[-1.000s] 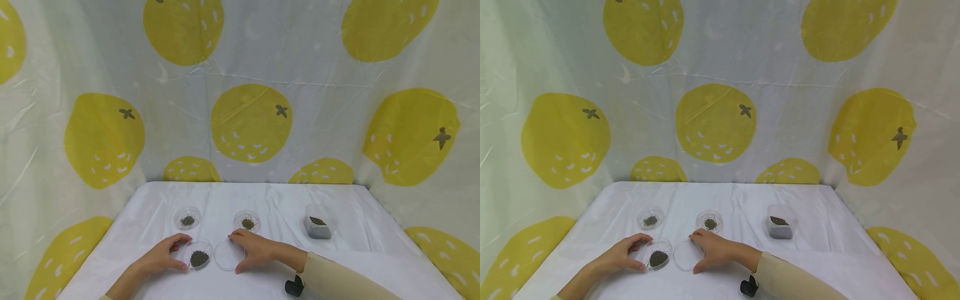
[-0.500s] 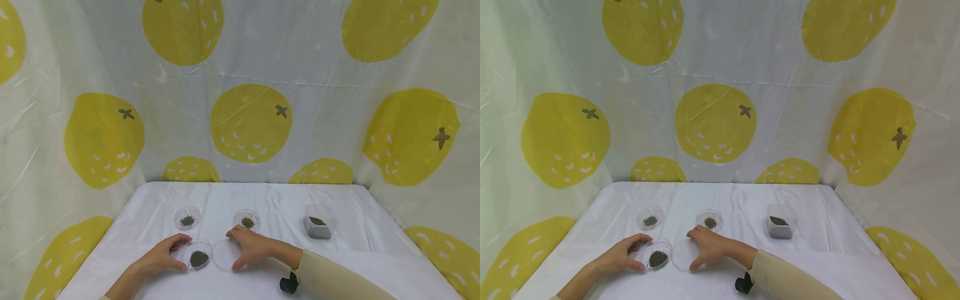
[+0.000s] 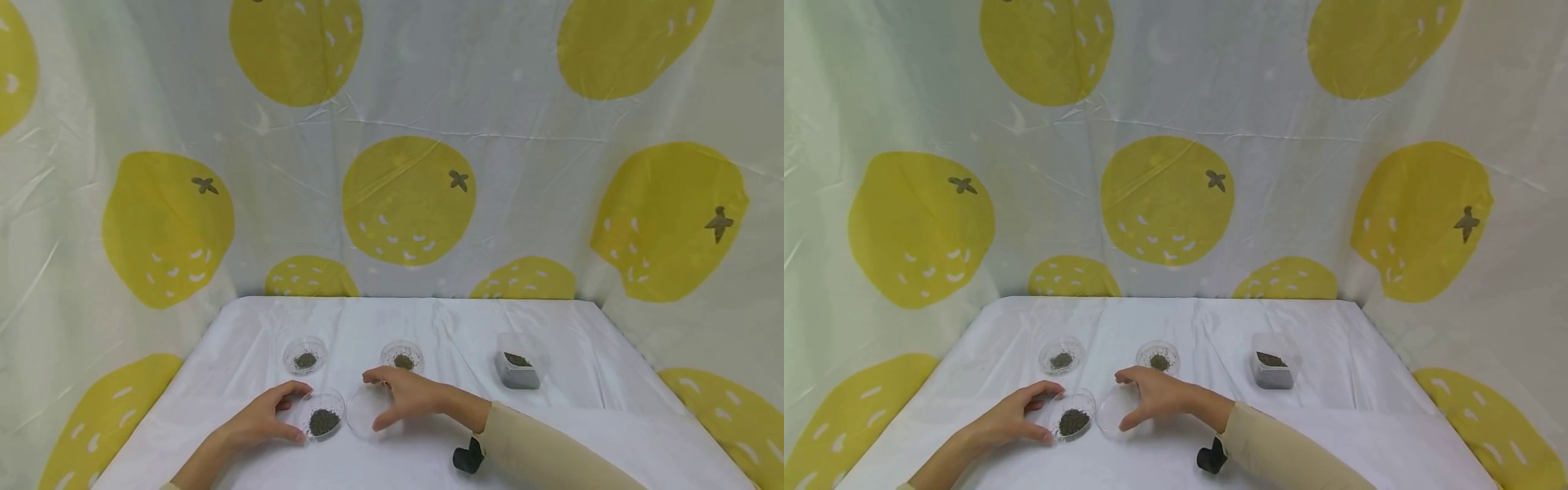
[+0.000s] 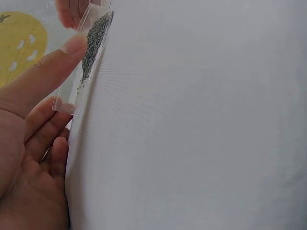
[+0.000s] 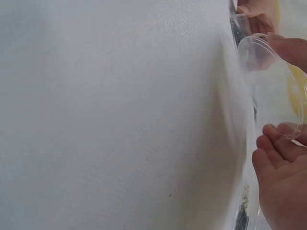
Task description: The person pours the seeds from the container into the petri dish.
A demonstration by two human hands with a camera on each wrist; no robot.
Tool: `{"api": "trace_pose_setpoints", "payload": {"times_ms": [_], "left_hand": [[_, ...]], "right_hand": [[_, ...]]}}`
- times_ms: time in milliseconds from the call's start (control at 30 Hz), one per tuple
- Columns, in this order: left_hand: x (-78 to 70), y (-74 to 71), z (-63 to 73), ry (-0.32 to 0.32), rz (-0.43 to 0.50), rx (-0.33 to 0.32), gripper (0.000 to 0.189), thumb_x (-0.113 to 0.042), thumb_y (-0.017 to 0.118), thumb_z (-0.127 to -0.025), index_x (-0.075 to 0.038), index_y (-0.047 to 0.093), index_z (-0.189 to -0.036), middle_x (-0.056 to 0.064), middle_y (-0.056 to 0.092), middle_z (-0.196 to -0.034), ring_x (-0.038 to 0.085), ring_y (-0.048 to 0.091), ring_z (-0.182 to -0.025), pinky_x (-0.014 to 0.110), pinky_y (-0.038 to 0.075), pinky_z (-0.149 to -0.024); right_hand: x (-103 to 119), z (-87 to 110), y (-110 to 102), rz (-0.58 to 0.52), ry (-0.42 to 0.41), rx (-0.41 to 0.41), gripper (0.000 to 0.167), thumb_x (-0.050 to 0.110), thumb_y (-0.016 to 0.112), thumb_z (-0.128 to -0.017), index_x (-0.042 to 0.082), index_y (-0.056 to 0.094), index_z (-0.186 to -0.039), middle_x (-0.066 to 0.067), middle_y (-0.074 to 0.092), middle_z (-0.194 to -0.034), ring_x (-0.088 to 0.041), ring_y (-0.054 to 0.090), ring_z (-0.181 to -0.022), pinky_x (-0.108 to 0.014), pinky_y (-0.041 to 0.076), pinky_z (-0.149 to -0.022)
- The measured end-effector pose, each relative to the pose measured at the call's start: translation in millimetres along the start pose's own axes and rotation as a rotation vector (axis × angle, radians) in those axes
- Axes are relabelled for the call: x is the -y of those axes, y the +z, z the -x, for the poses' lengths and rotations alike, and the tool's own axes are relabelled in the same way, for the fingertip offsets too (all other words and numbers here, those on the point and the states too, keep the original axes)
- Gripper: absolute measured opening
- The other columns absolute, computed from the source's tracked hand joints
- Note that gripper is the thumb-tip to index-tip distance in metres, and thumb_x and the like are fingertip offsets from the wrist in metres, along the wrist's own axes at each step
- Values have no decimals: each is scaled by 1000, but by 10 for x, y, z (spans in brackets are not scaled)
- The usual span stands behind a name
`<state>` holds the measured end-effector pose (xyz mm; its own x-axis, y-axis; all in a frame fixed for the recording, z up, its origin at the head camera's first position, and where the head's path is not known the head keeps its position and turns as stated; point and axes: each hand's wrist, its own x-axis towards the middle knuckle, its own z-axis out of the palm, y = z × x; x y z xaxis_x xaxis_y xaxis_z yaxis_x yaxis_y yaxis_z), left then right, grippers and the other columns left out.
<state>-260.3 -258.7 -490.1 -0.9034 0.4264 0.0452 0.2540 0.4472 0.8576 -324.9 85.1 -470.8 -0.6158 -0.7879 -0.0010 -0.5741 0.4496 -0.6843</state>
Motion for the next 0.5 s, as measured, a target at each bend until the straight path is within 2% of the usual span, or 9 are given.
{"api": "trace_pose_setpoints", "payload": {"times_ms": [300,500], "left_hand": [[-5,6,2,-6,-4,1,76,-16,95,-71,-4,60,-137,11,57,-139,37,50,-128,24,42,-104],[-20,4,2,-7,-6,-2,75,-17,95,-71,-5,60,-137,10,58,-138,34,51,-127,24,42,-104]], "right_hand": [[22,-43,37,-132,-39,-45,92,29,91,-78,2,45,-153,-7,57,-146,-13,49,-135,-28,38,-112],[46,-91,68,-257,-23,-60,89,23,91,-80,2,44,-153,-11,55,-147,-14,47,-137,-27,36,-113]]}}
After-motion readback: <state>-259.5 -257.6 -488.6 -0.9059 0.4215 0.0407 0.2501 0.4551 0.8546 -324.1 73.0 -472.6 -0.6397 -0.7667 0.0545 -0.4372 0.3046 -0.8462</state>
